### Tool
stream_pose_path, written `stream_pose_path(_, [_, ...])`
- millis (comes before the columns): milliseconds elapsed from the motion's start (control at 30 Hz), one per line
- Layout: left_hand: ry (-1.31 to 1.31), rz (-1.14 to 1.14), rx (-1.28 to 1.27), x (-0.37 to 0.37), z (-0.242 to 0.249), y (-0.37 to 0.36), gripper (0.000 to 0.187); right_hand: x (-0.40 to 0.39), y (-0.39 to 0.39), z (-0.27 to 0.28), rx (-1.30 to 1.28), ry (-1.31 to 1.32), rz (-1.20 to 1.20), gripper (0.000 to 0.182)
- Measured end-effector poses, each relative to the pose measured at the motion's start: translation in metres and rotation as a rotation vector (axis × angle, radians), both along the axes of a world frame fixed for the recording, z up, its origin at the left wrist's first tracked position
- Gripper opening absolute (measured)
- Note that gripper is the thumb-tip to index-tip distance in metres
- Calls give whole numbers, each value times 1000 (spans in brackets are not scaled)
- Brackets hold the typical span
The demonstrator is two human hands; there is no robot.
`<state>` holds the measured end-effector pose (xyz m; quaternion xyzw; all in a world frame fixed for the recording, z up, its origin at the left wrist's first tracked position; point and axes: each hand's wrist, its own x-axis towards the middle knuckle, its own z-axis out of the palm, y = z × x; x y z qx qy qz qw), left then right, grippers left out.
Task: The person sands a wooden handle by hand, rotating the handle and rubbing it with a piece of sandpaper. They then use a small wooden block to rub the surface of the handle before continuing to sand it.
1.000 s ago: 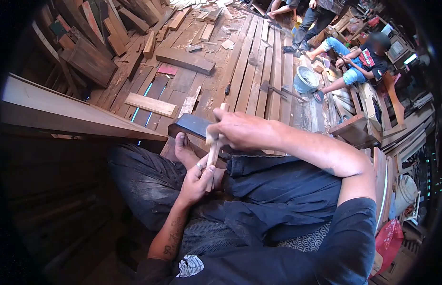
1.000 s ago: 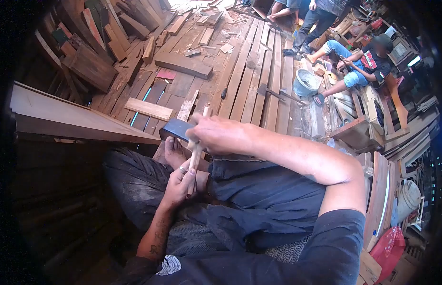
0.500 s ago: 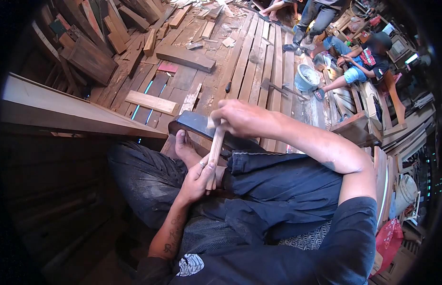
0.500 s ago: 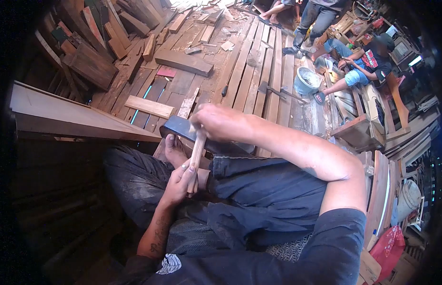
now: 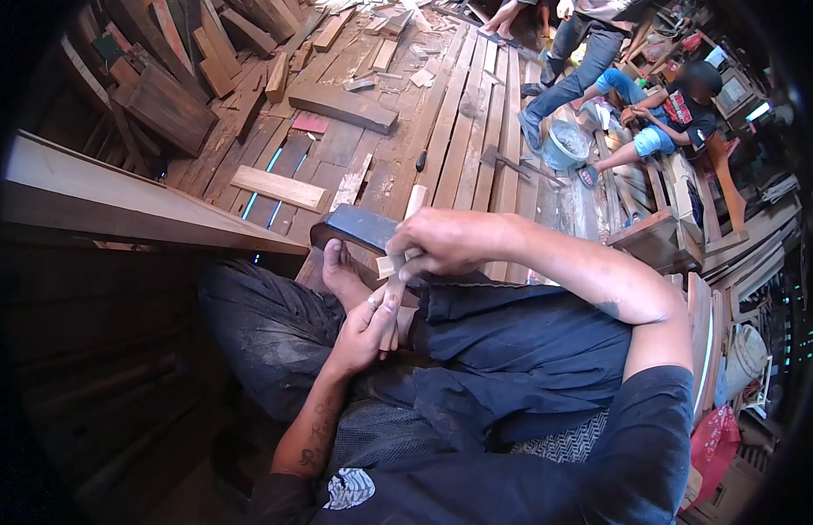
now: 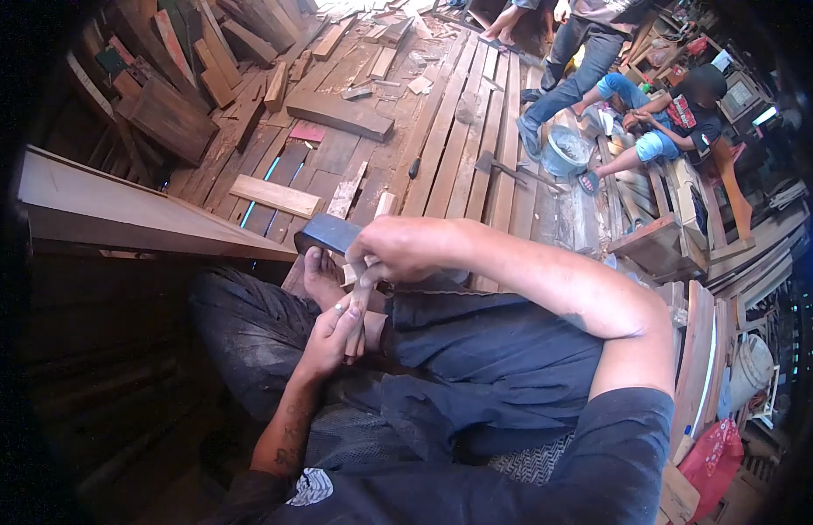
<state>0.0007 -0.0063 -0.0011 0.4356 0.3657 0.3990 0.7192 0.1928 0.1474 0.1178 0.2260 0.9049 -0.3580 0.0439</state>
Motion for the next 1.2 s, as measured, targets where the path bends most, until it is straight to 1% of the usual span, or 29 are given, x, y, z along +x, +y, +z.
stream_pose_path(33, [6, -10, -13, -1, -1, 0, 51, 0, 0, 1, -32, 10, 8, 16])
stream_pose_path(67, [14, -2, -19, -1, 0, -1, 51, 1, 2, 6, -6, -15, -28, 18])
stream_pose_path(167, [26, 24, -11, 1, 2, 0, 51, 9, 8, -2, 265, 63, -27, 18])
stream_pose_path(300, [26, 25, 12, 1, 1, -1, 50, 6, 3, 7, -12, -25, 33, 12])
stream_pose_path(400, [31, 29, 1, 1, 2, -1, 50, 10, 6, 4, 293, 16, -77, 12])
stream_pose_path(500, [28, 31, 14, 2, 2, 0, 50, 6, -2, 4, 263, -7, -35, 11])
stream_pose_path(533, [25, 31, 19, 2, 3, 0, 50, 4, -1, 2, 173, -45, 25, 11])
stream_pose_path(633, [11, 39, -45, 2, 3, -1, 50, 4, -2, 4, 217, -56, 9, 11])
stream_pose_path(667, [14, 34, -39, 2, 3, -1, 50, 5, -2, 7, 247, -91, -48, 12])
stream_pose_path(767, [14, 33, -18, 3, 3, 0, 50, 4, -9, 6, 343, -96, -103, 11])
stream_pose_path(900, [20, 40, -2, 4, 1, -2, 51, -5, -21, 22, 283, -189, -33, 14])
stream_pose_path(933, [22, 41, 4, 4, 0, -2, 51, -4, -20, 20, 283, -187, -20, 15])
stream_pose_path(1067, [26, 45, 0, 4, 1, -1, 50, 8, -9, 9, 443, -66, -113, 12])
stream_pose_path(1167, [-7, 42, -3, 4, 4, -1, 49, 6, -16, 8, 348, -104, -81, 16])
stream_pose_path(1200, [-26, 36, -8, 4, 1, -1, 49, 5, -17, 7, 301, -86, -35, 17])
